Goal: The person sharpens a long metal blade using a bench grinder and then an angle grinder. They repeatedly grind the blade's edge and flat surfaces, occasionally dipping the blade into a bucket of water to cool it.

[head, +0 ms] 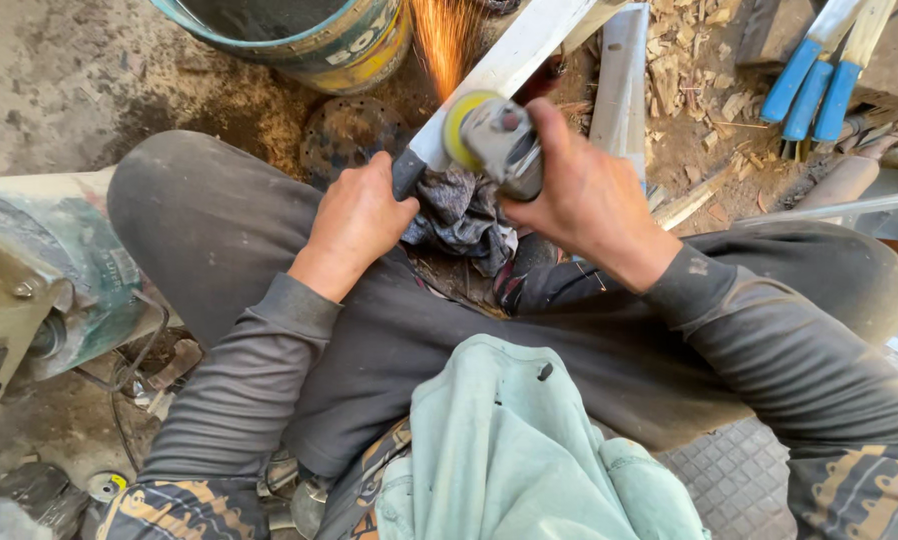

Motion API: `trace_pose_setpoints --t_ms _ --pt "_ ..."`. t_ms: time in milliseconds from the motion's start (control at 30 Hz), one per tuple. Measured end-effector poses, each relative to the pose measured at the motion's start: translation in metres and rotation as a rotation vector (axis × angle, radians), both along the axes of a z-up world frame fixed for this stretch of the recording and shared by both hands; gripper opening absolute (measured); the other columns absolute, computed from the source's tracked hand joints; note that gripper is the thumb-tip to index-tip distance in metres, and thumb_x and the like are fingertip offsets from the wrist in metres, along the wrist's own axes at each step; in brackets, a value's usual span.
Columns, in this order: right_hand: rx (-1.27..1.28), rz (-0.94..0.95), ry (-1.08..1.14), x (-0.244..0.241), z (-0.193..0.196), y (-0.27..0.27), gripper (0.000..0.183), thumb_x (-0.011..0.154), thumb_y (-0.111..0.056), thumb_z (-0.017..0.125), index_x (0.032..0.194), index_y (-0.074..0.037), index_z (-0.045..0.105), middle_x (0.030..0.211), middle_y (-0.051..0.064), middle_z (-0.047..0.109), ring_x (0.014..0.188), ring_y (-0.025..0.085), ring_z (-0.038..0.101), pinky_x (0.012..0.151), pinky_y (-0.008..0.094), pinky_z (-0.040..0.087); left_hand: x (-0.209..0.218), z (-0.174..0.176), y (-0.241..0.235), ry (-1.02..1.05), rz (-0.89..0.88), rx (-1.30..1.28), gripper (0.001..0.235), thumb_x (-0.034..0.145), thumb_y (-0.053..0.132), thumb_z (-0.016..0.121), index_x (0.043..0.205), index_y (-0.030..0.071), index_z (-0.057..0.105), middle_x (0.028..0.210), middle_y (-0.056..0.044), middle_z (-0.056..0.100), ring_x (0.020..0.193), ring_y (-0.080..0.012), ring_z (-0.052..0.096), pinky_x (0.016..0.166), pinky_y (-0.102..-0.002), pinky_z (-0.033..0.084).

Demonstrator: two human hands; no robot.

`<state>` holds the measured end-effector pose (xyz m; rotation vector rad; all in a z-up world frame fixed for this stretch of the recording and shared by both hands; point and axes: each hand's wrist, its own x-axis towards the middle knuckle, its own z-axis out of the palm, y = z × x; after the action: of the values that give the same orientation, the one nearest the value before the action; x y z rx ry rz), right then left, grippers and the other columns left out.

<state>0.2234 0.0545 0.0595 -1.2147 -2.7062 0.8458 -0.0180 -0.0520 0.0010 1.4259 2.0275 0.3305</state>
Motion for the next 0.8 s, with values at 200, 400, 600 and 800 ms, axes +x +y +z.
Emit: trace_pose_setpoints --t_ms 200,400,600,800 --pt "0.174 -0.202 -0.031 0.007 0.007 0.036 0.082 0.088 -0.035 0.088 0.144 -0.008 0.035 0.101 0.025 0.073 0.087 0.046 0.072 0.074 0.054 0.058 -0.003 -0.005 0.000 -0.028 -0.014 -0.010 0.036 0.080 0.023 0.077 0.099 -0.003 0.060 0.089 -0.030 0.070 0.089 -0.0495 0.068 0.080 -0.057 0.053" --pt "0.059 -0.101 0.004 -0.006 -0.002 -0.004 0.087 0.079 -0.031 0.088 0.141 -0.009 0.032 0.100 0.026 0.071 0.083 0.046 0.072 0.067 0.053 0.058 0.000 -0.005 -0.001 -0.025 -0.020 0.024 0.037 0.079 0.023 0.079 0.097 -0.004 0.060 0.090 -0.031 0.070 0.089 -0.0501 0.068 0.080 -0.057 0.054" --pt "0.048 -0.193 -0.033 -0.008 0.004 -0.011 0.081 0.094 -0.036 0.086 0.146 -0.010 0.030 0.105 0.024 0.073 0.090 0.044 0.074 0.073 0.052 0.058 0.001 -0.005 0.001 -0.025 -0.009 -0.046 0.036 0.082 0.024 0.078 0.100 -0.003 0.060 0.091 -0.032 0.070 0.090 -0.0504 0.067 0.082 -0.056 0.054" --pt "0.115 -0.090 -0.045 -0.016 0.013 -0.018 0.088 0.079 -0.035 0.090 0.140 -0.008 0.032 0.105 0.024 0.071 0.081 0.044 0.073 0.063 0.052 0.058 0.002 0.003 0.004 -0.032 0.004 -0.040 0.036 0.080 0.023 0.078 0.098 -0.002 0.060 0.093 -0.031 0.070 0.093 -0.0493 0.067 0.083 -0.056 0.054"
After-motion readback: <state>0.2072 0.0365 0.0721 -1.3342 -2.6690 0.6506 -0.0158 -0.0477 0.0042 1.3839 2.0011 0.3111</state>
